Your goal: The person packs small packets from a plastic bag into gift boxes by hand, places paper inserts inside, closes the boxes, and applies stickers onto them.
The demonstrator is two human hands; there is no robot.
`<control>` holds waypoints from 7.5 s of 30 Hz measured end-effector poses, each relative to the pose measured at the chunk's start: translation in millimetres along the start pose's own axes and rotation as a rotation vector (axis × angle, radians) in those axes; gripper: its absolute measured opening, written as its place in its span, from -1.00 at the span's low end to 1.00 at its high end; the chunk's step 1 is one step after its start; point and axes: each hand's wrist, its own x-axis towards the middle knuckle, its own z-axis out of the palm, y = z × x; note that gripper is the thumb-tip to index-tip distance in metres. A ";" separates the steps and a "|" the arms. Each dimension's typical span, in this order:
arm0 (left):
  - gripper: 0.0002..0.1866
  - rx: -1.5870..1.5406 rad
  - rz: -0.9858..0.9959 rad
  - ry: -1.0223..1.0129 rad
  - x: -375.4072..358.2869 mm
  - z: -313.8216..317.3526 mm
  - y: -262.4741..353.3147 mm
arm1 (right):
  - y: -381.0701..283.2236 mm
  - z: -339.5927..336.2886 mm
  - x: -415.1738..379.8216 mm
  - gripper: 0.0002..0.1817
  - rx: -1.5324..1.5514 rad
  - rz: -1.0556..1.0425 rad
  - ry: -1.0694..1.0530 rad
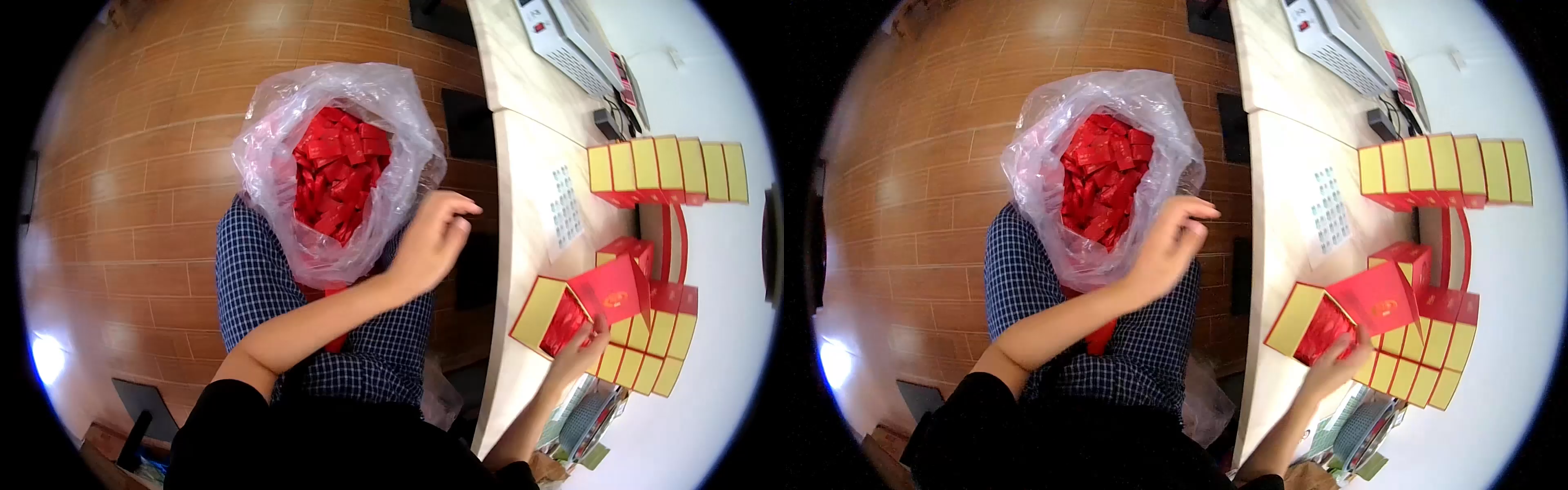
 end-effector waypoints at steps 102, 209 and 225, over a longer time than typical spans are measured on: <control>-0.04 -0.212 -0.284 -0.150 -115.9 -73.9 55.1 | -172.4 27.0 -162.5 -0.56 1.328 0.710 -1.334; -0.27 0.840 0.743 -1.276 -34.1 273.2 43.1 | 197.0 22.6 24.1 -0.35 1.104 0.807 -0.413; -0.28 0.790 0.830 -1.291 -30.2 263.9 40.9 | 188.7 21.0 6.0 -0.62 0.734 0.485 -0.291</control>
